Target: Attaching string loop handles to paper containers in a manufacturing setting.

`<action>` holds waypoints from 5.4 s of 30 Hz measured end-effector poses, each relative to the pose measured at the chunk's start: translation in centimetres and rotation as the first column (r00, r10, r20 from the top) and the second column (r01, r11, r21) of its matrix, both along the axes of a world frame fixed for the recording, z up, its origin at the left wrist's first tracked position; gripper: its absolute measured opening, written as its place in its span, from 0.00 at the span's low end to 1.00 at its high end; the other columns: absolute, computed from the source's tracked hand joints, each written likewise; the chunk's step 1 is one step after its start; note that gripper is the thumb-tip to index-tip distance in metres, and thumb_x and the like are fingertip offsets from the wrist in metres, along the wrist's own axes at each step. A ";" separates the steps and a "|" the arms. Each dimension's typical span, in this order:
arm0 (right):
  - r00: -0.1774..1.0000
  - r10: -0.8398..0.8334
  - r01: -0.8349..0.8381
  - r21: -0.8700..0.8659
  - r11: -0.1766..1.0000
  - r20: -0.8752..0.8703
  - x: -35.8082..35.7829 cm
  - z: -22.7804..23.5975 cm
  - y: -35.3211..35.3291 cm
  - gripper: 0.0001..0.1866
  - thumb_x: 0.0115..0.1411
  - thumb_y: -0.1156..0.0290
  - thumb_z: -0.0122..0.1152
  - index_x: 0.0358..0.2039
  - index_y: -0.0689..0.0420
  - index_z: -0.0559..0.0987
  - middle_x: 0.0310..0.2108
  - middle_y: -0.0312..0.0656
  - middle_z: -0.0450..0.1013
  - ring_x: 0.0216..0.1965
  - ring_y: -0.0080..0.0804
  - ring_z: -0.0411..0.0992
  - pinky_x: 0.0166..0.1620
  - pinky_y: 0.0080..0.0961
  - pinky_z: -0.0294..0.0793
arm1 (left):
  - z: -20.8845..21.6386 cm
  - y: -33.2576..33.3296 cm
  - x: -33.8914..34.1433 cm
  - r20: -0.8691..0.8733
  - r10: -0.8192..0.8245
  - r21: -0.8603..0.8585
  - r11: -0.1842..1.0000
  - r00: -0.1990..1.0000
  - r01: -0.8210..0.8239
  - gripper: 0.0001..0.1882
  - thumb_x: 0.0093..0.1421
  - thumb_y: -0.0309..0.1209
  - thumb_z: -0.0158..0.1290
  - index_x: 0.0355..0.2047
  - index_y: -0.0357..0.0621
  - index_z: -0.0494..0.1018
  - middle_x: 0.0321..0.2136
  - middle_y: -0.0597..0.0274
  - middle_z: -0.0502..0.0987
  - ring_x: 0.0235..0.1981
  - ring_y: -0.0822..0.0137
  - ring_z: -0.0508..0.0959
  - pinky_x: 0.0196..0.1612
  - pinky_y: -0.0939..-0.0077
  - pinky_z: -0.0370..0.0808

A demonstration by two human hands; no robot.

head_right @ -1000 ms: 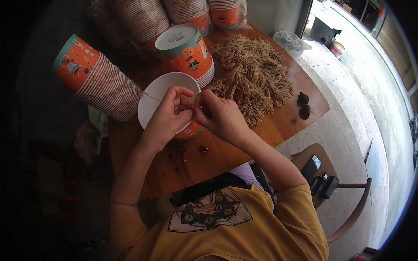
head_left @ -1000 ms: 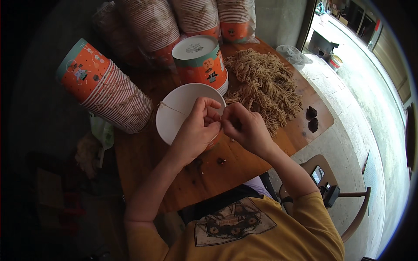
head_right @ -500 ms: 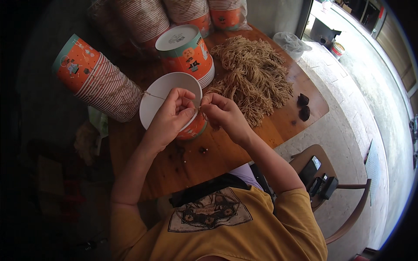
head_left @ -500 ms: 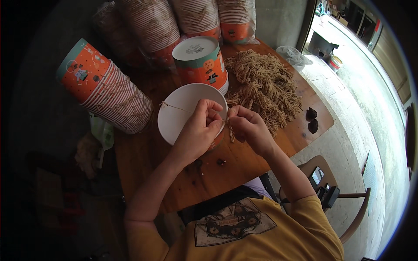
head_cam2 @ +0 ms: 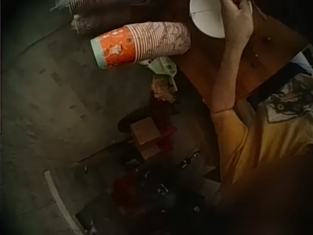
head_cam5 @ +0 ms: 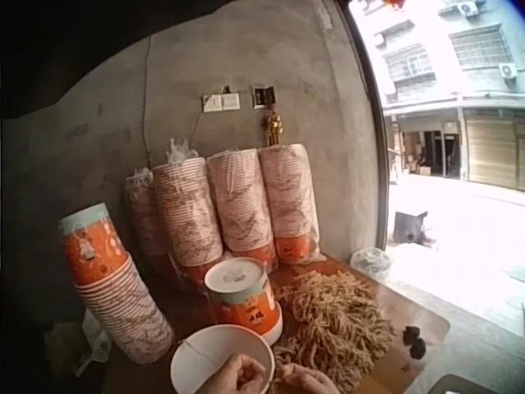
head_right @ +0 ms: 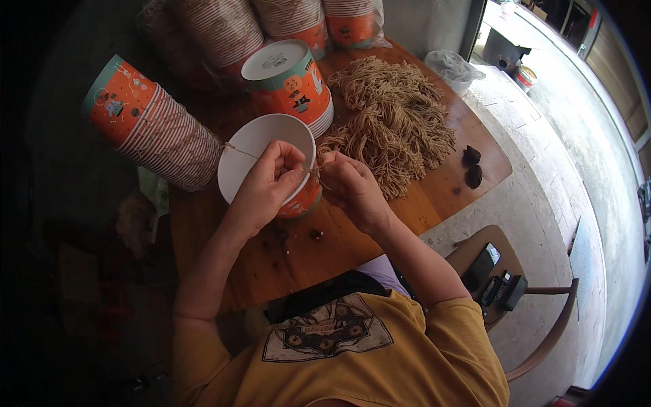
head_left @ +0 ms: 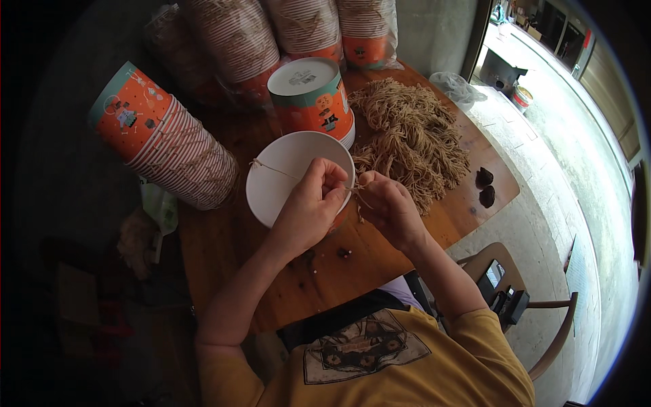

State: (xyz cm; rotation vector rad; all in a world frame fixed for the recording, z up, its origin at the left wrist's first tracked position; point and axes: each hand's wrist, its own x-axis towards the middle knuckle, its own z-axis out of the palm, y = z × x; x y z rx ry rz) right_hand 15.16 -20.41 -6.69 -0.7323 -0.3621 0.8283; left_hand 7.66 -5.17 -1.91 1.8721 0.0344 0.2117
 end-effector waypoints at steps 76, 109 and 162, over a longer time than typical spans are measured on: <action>0.614 0.002 -0.214 0.165 0.963 0.789 4.2 27.0 24.0 0.32 0.61 0.46 0.50 0.53 0.60 0.68 0.48 0.43 0.69 0.46 0.30 0.69 0.51 0.28 0.68 | 21.7 25.8 -8.3 0.855 0.107 0.272 0.740 0.507 -0.616 0.61 0.44 0.42 0.69 0.66 0.49 0.36 0.60 0.44 0.52 0.59 0.57 0.61 0.56 0.63 0.68; -0.148 0.214 0.708 -0.048 0.704 0.966 15.7 14.9 15.2 0.25 0.52 0.45 0.60 0.43 0.50 0.80 0.41 0.45 0.77 0.41 0.40 0.76 0.44 0.33 0.74 | 0.6 17.2 -2.8 0.844 0.188 0.385 0.440 0.502 -0.811 0.23 0.61 0.31 0.51 0.55 0.38 0.61 0.52 0.49 0.65 0.55 0.54 0.64 0.57 0.60 0.62; 0.866 -0.363 0.393 -0.019 0.919 0.344 1.6 8.0 5.2 0.27 0.64 0.49 0.49 0.52 0.59 0.69 0.43 0.37 0.69 0.45 0.21 0.66 0.50 0.20 0.64 | 1.4 3.4 -6.5 0.262 0.102 -0.341 0.940 0.960 -0.007 0.24 0.69 0.32 0.37 0.62 0.35 0.54 0.59 0.53 0.62 0.60 0.63 0.63 0.61 0.67 0.60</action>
